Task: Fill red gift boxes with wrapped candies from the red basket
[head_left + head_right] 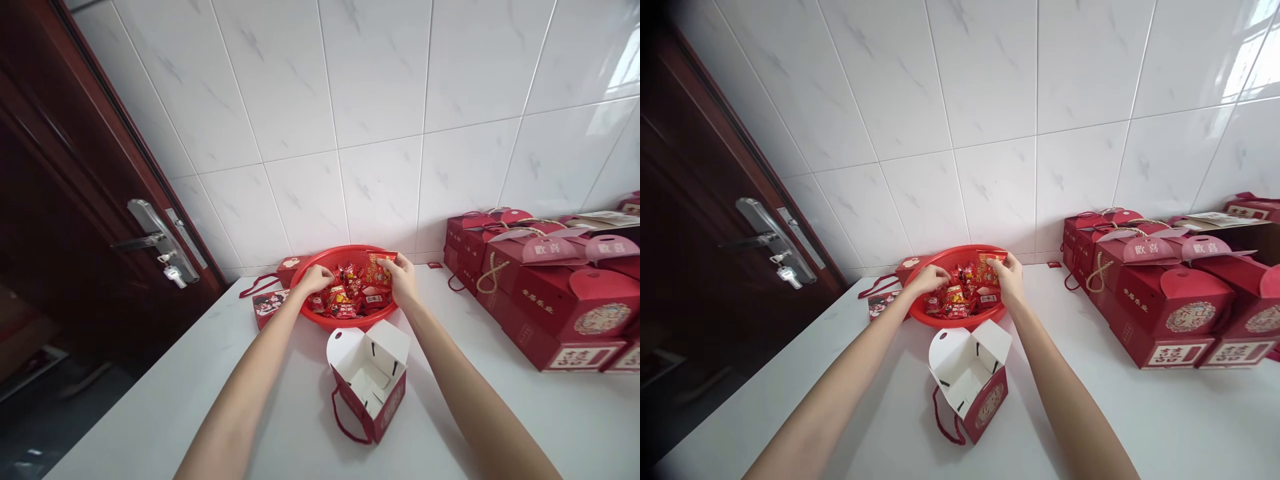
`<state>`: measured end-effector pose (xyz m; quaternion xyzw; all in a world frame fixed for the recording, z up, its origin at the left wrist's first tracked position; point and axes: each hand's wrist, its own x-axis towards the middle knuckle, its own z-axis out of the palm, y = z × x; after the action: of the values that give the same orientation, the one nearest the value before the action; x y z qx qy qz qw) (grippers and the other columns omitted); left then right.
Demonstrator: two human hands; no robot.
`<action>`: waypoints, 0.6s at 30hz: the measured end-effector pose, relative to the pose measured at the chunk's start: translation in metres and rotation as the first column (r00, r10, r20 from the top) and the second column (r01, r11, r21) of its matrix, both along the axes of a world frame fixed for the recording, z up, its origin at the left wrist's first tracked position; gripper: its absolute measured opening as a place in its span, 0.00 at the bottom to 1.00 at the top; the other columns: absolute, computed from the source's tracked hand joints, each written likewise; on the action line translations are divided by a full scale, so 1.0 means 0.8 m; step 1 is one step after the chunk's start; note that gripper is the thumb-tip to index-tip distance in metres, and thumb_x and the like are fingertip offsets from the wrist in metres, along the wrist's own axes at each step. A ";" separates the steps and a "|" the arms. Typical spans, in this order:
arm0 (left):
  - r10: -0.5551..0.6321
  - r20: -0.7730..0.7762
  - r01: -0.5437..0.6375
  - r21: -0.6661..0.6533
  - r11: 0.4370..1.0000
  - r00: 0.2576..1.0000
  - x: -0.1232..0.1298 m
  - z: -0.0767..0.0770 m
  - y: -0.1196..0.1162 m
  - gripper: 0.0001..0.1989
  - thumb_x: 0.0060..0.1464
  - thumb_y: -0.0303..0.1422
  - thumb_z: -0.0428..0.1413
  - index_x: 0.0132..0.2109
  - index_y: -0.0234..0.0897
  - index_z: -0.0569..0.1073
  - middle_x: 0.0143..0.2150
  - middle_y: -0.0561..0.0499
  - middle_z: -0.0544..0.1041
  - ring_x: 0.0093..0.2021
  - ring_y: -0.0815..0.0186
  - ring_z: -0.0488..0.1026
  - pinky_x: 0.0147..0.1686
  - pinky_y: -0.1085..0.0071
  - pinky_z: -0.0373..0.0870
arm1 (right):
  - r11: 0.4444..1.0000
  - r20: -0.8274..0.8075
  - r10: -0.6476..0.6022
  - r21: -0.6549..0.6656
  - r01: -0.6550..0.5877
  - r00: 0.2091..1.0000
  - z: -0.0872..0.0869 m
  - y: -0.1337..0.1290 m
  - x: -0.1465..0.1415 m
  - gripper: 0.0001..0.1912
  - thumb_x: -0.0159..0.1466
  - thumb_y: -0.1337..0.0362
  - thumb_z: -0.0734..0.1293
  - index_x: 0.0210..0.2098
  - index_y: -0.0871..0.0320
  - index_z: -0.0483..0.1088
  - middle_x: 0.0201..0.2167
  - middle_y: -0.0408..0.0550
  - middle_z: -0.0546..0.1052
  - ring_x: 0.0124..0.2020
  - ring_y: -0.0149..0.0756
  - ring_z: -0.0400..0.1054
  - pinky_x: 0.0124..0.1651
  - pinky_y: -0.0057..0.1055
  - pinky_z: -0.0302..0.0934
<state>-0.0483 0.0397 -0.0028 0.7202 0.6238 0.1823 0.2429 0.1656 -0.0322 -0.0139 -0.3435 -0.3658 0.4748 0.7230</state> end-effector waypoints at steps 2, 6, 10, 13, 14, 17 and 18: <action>-0.073 -0.046 0.070 -0.081 0.994 0.996 -0.004 -0.001 -0.010 0.05 0.45 0.33 0.61 0.27 0.36 0.77 0.27 0.51 0.78 0.30 0.65 0.72 0.29 0.73 0.64 | 1.000 -0.001 0.012 0.000 -0.012 1.000 0.000 0.000 0.000 0.13 0.47 0.59 0.74 0.30 0.55 0.71 0.30 0.41 0.79 0.26 0.35 0.72 0.27 0.31 0.71; -0.166 -0.114 0.141 -0.200 0.970 0.980 0.002 -0.003 -0.029 0.13 0.38 0.40 0.67 0.29 0.36 0.78 0.25 0.51 0.77 0.28 0.63 0.72 0.28 0.72 0.64 | 0.999 0.003 0.031 -0.010 -0.031 1.000 0.001 -0.003 -0.001 0.13 0.48 0.59 0.74 0.31 0.55 0.71 0.29 0.41 0.79 0.26 0.36 0.73 0.24 0.31 0.70; -0.265 -0.119 0.221 -0.295 0.930 0.957 0.014 -0.004 -0.041 0.22 0.39 0.42 0.67 0.41 0.37 0.79 0.29 0.52 0.78 0.28 0.63 0.73 0.26 0.72 0.65 | 1.000 0.016 0.020 -0.007 -0.019 1.000 0.002 -0.004 -0.002 0.13 0.48 0.59 0.74 0.32 0.56 0.72 0.28 0.41 0.78 0.26 0.36 0.72 0.24 0.30 0.69; -0.326 -0.114 0.281 -0.300 0.912 0.938 0.019 -0.004 -0.046 0.32 0.39 0.41 0.66 0.54 0.38 0.75 0.42 0.49 0.81 0.35 0.60 0.77 0.31 0.72 0.70 | 1.000 0.028 0.002 0.013 -0.003 1.000 0.001 -0.002 -0.001 0.12 0.48 0.60 0.74 0.31 0.56 0.72 0.27 0.41 0.78 0.27 0.35 0.72 0.26 0.29 0.69; -0.342 -0.113 0.299 -0.288 0.910 0.933 0.021 -0.005 -0.048 0.36 0.39 0.39 0.66 0.59 0.38 0.72 0.47 0.47 0.80 0.39 0.59 0.78 0.35 0.71 0.71 | 1.000 0.031 -0.001 0.020 0.001 1.000 0.000 -0.001 -0.001 0.12 0.48 0.60 0.74 0.30 0.56 0.72 0.27 0.40 0.78 0.28 0.34 0.72 0.27 0.29 0.69; -0.373 -0.119 0.344 -0.209 0.915 0.920 0.024 -0.005 -0.051 0.42 0.40 0.34 0.65 0.65 0.41 0.67 0.61 0.43 0.72 0.56 0.52 0.73 0.51 0.66 0.70 | 1.000 0.038 -0.004 0.027 0.003 0.999 -0.001 0.002 -0.001 0.12 0.48 0.60 0.74 0.31 0.56 0.72 0.28 0.40 0.78 0.28 0.34 0.72 0.29 0.29 0.68; -0.392 -0.128 0.369 -0.169 0.914 0.911 0.026 -0.006 -0.051 0.40 0.40 0.32 0.64 0.64 0.41 0.68 0.63 0.43 0.70 0.60 0.51 0.69 0.55 0.65 0.67 | 1.000 0.040 -0.004 0.024 0.003 0.999 -0.001 0.002 -0.001 0.12 0.48 0.60 0.74 0.31 0.56 0.72 0.28 0.41 0.78 0.28 0.34 0.72 0.29 0.29 0.68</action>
<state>-0.0274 -0.0013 -0.0074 0.8213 0.4999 0.0288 0.2733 0.1649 -0.0304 -0.0148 -0.3447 -0.3855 0.4622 0.7203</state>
